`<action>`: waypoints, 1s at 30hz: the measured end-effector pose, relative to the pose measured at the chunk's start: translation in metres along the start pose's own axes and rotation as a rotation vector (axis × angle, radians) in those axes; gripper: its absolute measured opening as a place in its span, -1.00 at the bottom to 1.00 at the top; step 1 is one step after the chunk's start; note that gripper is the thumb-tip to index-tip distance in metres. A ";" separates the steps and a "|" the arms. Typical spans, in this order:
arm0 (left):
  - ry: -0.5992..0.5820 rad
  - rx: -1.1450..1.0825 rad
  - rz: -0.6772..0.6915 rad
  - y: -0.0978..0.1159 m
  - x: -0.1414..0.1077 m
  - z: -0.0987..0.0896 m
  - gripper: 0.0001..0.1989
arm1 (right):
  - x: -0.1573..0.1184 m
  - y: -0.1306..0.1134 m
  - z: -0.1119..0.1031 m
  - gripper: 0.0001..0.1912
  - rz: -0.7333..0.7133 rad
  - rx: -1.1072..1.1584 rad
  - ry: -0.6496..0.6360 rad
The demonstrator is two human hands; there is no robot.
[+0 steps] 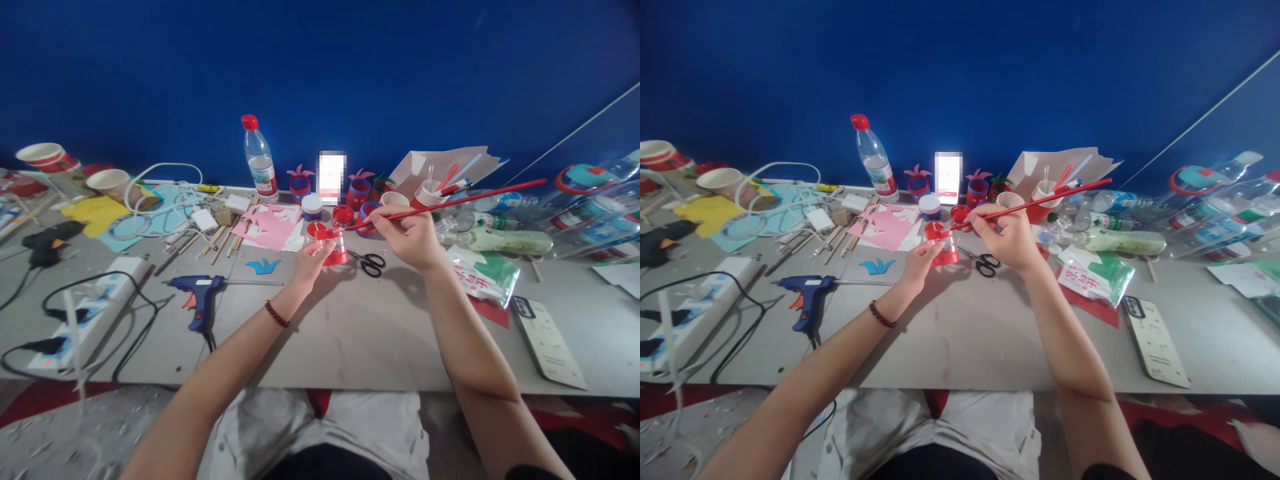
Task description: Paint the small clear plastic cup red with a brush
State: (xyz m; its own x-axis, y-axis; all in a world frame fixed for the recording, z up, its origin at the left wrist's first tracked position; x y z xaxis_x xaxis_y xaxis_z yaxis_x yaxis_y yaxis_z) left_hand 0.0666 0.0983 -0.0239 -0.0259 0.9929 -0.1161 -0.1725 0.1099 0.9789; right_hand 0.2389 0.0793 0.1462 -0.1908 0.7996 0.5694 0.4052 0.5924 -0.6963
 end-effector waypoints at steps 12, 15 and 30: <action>-0.013 -0.040 -0.033 -0.003 0.000 0.002 -0.57 | 0.005 -0.001 -0.006 -0.77 0.031 -0.100 0.044; -0.002 -0.060 -0.025 -0.003 0.001 0.001 -0.57 | 0.006 0.002 -0.010 -0.75 0.043 -0.079 0.051; -0.030 -0.172 -0.048 -0.004 0.002 0.002 -0.65 | 0.007 0.011 -0.026 -0.74 0.029 -0.045 0.111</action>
State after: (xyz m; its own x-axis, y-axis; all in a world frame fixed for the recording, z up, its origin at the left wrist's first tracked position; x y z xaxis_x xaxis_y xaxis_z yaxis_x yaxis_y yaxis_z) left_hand 0.0692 0.1002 -0.0274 0.0148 0.9879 -0.1544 -0.3387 0.1503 0.9288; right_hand 0.2656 0.0889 0.1542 -0.0796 0.7990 0.5960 0.4491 0.5625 -0.6941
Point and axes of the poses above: each hand's wrist, its own x-axis towards the middle knuckle, its own z-axis out of the palm, y = z × x, the point moved 10 cm from there along x, towards the middle knuckle, and after that the axes turned 1 degree about -x, right-handed, at the moved point
